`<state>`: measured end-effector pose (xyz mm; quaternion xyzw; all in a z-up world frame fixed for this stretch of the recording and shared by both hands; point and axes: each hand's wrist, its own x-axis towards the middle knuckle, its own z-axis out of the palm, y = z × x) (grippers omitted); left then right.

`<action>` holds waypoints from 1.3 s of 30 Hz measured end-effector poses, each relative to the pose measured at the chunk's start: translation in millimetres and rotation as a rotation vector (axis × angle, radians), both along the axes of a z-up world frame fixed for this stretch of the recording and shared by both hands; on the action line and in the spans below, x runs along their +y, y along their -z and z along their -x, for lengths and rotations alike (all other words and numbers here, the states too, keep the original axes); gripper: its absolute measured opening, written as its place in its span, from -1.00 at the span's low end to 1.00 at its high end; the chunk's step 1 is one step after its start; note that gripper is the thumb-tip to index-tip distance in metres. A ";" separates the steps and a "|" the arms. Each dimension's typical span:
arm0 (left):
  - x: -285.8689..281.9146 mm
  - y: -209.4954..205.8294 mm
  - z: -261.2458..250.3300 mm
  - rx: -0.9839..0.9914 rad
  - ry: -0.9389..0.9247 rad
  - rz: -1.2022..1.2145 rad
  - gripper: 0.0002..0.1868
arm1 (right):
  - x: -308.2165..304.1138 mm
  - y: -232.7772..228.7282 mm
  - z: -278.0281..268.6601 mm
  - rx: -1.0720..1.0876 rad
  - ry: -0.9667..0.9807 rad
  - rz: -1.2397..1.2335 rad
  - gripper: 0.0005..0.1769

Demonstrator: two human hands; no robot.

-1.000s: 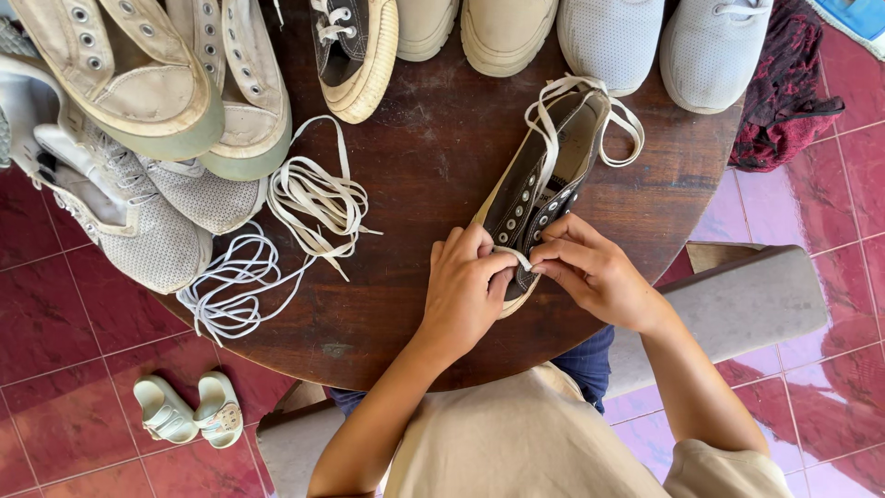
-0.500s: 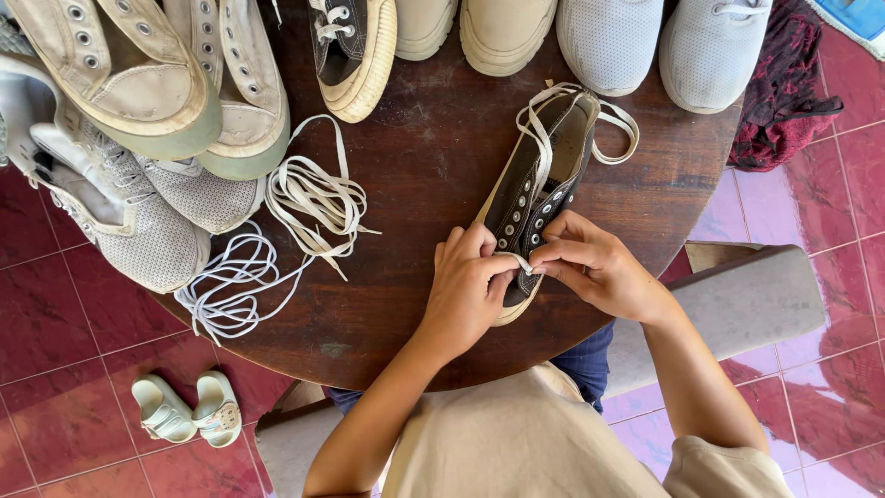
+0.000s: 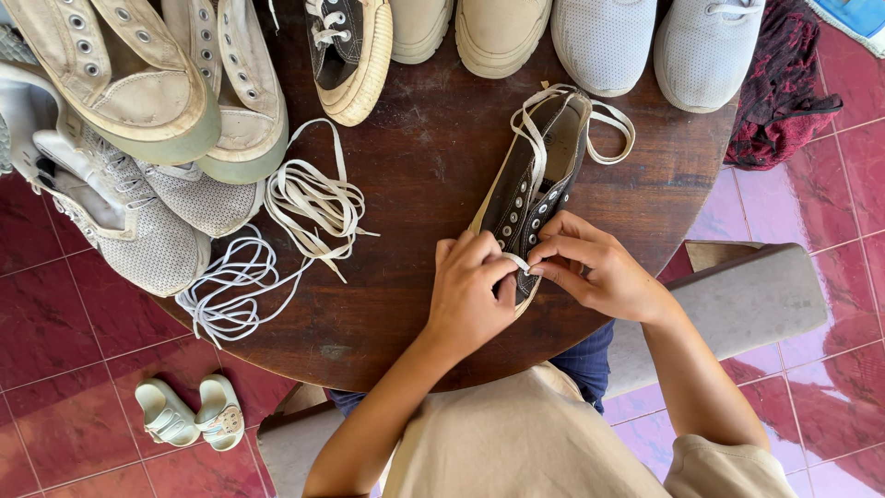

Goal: The person removes a white shoelace from a black canvas shoe and then re-laces it by threading the lace through the eyelets from bottom to top. The person adjusts the laces and pulls them tight to complete the lacing.

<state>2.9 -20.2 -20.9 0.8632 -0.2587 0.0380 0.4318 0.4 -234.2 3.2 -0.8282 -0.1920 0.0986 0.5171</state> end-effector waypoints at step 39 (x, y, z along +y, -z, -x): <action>6.4 -7.2 13.8 -0.210 -0.053 0.060 -0.88 | 6.4 -37.3 -81.6 -0.069 0.517 -0.188 -0.85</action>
